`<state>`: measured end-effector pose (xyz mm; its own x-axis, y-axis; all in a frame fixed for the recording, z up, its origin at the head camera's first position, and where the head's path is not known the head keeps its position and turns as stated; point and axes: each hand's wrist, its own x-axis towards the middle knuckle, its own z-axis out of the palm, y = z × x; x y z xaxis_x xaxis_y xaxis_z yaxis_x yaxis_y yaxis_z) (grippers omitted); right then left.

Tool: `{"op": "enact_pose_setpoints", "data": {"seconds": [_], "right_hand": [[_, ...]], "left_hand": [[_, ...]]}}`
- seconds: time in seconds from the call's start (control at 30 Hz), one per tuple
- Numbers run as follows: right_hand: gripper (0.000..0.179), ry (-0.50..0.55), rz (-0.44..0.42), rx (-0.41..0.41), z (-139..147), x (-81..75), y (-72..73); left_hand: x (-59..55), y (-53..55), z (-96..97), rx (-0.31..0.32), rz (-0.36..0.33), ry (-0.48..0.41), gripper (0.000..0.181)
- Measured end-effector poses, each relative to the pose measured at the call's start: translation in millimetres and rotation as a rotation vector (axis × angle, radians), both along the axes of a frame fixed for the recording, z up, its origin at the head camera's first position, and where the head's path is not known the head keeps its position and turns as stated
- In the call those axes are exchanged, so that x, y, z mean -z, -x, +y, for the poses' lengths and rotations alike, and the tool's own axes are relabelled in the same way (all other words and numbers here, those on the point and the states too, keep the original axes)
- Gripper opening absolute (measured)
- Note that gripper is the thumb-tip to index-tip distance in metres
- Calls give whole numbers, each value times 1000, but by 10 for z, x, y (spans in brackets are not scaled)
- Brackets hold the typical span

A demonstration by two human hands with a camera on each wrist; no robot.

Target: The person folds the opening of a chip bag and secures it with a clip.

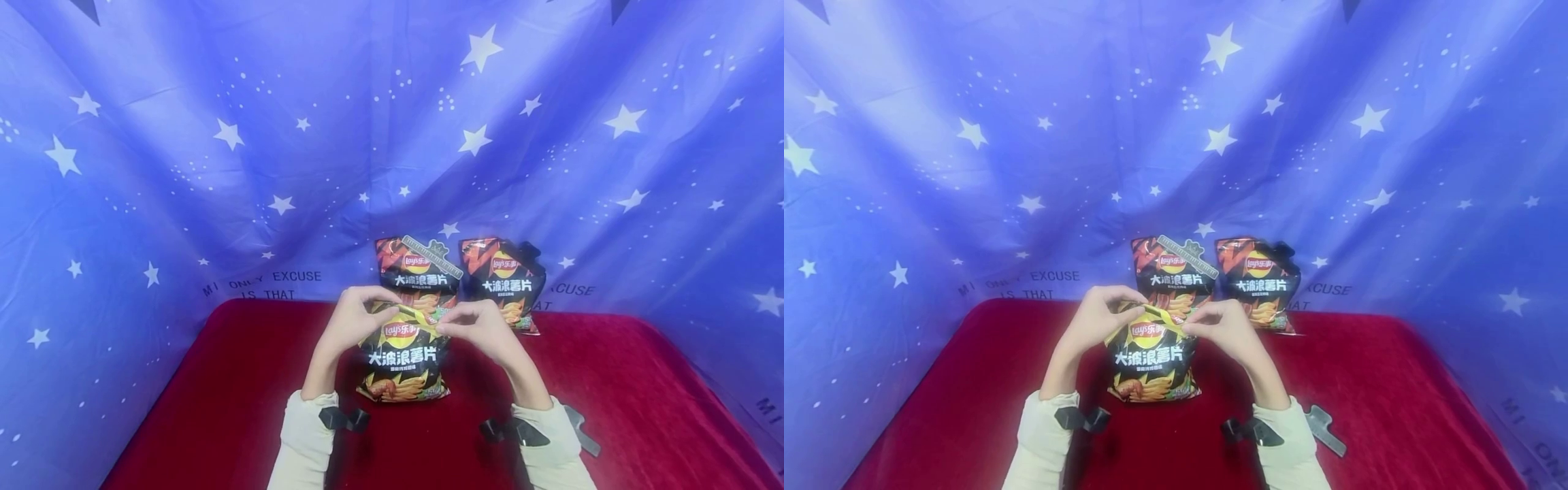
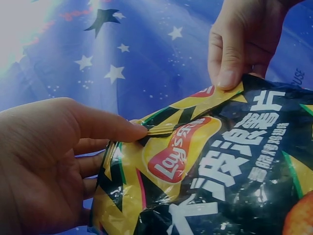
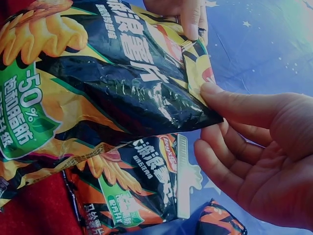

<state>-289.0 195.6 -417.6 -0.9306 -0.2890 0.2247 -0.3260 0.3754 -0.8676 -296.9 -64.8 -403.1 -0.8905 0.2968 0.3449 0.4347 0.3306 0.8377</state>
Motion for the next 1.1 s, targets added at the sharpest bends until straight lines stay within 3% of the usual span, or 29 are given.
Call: {"op": "enact_pose_setpoints", "data": {"seconds": [0.33,0.73,0.9,1.1], "right_hand": [[16,29,-12,-2,13,34,16],[18,13,24,-4,-42,11,28],[23,-72,39,-34,35,-171,17],[23,-313,56,12,246,-487,60]], "left_hand": [[39,14,68,-47,68,-33,15],[94,54,36,-97,97,-85,16],[109,65,31,-86,100,-73,16],[97,69,-7,-94,70,-63,16]]}}
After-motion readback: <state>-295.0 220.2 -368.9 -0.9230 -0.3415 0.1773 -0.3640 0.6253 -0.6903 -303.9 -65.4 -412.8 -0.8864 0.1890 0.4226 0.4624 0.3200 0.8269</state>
